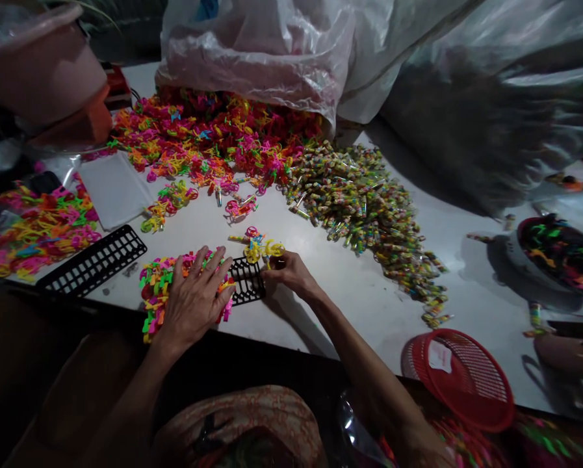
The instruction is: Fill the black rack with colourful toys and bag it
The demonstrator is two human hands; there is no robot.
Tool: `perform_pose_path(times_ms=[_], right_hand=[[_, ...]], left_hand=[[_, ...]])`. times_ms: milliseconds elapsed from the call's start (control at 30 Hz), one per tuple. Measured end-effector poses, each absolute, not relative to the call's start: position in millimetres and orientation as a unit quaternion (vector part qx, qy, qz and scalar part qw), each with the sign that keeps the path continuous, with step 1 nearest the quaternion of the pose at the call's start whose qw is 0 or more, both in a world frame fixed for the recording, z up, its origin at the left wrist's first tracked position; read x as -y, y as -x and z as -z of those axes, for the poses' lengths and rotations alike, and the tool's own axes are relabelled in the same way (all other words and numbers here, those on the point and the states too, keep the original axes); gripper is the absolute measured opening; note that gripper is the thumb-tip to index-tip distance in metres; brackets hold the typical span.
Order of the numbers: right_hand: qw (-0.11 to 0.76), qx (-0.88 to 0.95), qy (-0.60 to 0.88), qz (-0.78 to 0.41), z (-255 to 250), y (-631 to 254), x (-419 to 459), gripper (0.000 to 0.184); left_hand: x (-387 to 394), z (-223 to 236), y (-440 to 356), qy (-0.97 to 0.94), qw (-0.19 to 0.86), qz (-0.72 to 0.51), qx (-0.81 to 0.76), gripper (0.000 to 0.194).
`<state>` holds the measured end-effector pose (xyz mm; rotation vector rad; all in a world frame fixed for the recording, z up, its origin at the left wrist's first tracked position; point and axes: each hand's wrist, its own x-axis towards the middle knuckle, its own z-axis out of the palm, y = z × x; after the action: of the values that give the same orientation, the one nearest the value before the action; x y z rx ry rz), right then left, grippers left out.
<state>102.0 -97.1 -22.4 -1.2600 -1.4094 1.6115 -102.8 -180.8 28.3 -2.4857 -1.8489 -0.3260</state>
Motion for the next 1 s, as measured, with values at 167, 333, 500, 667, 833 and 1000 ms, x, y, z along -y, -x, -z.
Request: perform_pose_path(times_ms=[167,333,500,667,833,1000], right_hand=[[0.337,0.542,0.473,-0.607,36.1,-76.3,95.3,0.03],[0.354,0.574,0.446,-0.589,44.2,-45.0,91.6,0.019],[0.316,0.645,0.443,-0.536,46.6,-34.8,91.3,0.011],[0.266,0.734,0.474,-0.409,41.9,-37.9,89.0,0.013],[0.085,0.827,0.469,-0.298,23.5,-29.8,89.5,0.013],[-0.028,0.856,0.441,-0.268,1.8,-28.4,82.3,0.022]], left_hand=[[180.6,-28.3,103.3,0.799,0.01,0.102,0.593,0.045],[180.9,-28.2,104.0,0.799,0.0,0.103,0.593,0.047],[181.3,-29.3,102.4,0.798,0.003,0.106,0.594,0.048],[181.7,-27.1,102.5,0.799,0.009,0.102,0.592,0.05],[180.3,-27.4,102.4,0.8,-0.002,0.094,0.592,0.053],[179.2,-27.5,102.7,0.807,-0.012,0.084,0.585,0.047]])
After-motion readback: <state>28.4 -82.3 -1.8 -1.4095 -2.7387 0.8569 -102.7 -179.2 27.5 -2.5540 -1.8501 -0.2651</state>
